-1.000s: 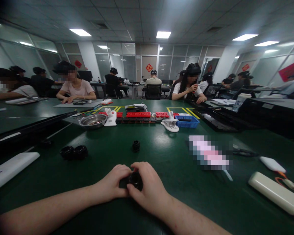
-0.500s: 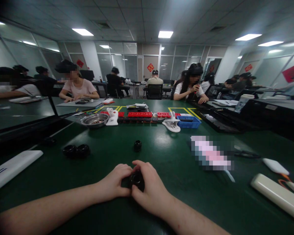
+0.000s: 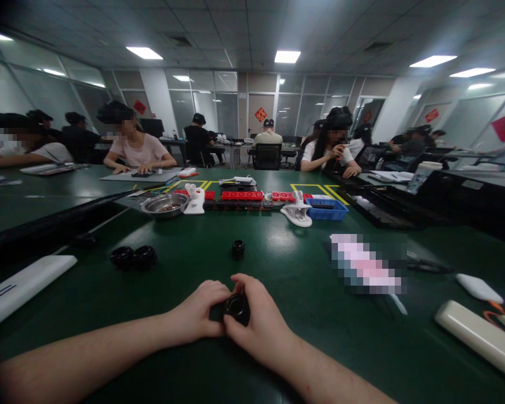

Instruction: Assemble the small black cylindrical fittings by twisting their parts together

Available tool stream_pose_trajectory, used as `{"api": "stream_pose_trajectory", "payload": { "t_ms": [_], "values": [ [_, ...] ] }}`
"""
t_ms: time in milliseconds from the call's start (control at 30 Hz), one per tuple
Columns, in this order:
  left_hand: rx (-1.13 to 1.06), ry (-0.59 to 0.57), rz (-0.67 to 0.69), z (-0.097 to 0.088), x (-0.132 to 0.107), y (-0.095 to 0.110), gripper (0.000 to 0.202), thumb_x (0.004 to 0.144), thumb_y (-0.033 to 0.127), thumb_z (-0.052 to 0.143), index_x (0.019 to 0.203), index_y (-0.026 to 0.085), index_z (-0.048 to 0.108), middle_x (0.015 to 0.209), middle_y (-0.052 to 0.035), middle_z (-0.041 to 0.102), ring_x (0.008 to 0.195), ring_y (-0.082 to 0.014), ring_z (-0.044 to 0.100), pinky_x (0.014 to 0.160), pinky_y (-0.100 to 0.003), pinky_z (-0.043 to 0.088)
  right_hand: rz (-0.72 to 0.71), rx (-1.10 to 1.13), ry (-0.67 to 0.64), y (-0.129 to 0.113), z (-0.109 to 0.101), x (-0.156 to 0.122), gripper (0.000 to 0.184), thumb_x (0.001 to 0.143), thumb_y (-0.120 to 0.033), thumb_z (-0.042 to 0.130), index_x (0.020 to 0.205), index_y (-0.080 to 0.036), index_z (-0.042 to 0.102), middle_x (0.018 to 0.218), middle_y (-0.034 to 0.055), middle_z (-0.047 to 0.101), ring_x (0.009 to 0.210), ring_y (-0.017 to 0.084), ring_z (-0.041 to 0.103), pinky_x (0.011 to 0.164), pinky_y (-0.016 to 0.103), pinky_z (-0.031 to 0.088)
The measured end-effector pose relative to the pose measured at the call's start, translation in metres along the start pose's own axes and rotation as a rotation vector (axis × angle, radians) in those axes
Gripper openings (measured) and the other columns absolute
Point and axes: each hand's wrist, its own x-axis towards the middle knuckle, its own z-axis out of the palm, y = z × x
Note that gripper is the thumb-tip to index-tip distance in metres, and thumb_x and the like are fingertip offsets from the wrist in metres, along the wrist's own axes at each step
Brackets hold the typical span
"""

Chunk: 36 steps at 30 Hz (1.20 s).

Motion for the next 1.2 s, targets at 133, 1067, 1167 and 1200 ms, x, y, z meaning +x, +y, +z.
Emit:
{"api": "stream_pose_trajectory", "payload": {
  "t_ms": [133, 1067, 1167, 1200],
  "values": [
    [-0.021, 0.005, 0.007, -0.0004, -0.0008, -0.0014, 0.037, 0.064, 0.044, 0.07, 0.088, 0.018, 0.058, 0.089, -0.0016, 0.061, 0.085, -0.0202, 0.053, 0.078, -0.032, 0.035, -0.083, 0.035, -0.063, -0.0007, -0.0029, -0.0027, 0.068, 0.061, -0.004, 0.049, 0.124, -0.019, 0.031, 0.121, 0.0107, 0.046, 0.114, 0.024, 0.044, 0.097, 0.044, 0.034],
    [-0.013, -0.011, -0.01, -0.0014, 0.0004, 0.0008, 0.037, 0.064, 0.043, 0.07, 0.089, 0.018, 0.059, 0.089, -0.0024, 0.061, 0.084, -0.0208, 0.053, 0.078, -0.032, 0.036, -0.078, -0.003, -0.051, -0.0001, -0.0016, -0.003, 0.071, 0.06, -0.003, 0.053, 0.125, -0.02, 0.031, 0.119, 0.0096, 0.048, 0.112, 0.023, 0.045, 0.096, 0.043, 0.035],
    [-0.018, -0.009, 0.004, -0.0006, 0.0, -0.0007, 0.038, 0.065, 0.045, 0.069, 0.088, 0.018, 0.059, 0.087, -0.0019, 0.061, 0.083, -0.0205, 0.053, 0.077, -0.032, 0.036, -0.028, -0.074, 0.01, -0.002, -0.0001, -0.0005, 0.069, 0.063, -0.02, 0.067, 0.124, -0.018, 0.034, 0.117, 0.0118, 0.049, 0.109, 0.026, 0.046, 0.093, 0.046, 0.037],
    [-0.015, -0.011, 0.002, -0.0004, -0.0001, -0.001, 0.038, 0.064, 0.046, 0.069, 0.088, 0.018, 0.059, 0.086, -0.0016, 0.061, 0.082, -0.0205, 0.053, 0.077, -0.032, 0.036, -0.009, -0.105, 0.033, -0.0024, 0.0014, 0.0009, 0.07, 0.061, -0.027, 0.071, 0.121, -0.017, 0.037, 0.114, 0.0118, 0.05, 0.106, 0.027, 0.048, 0.091, 0.047, 0.038]
  ]
}}
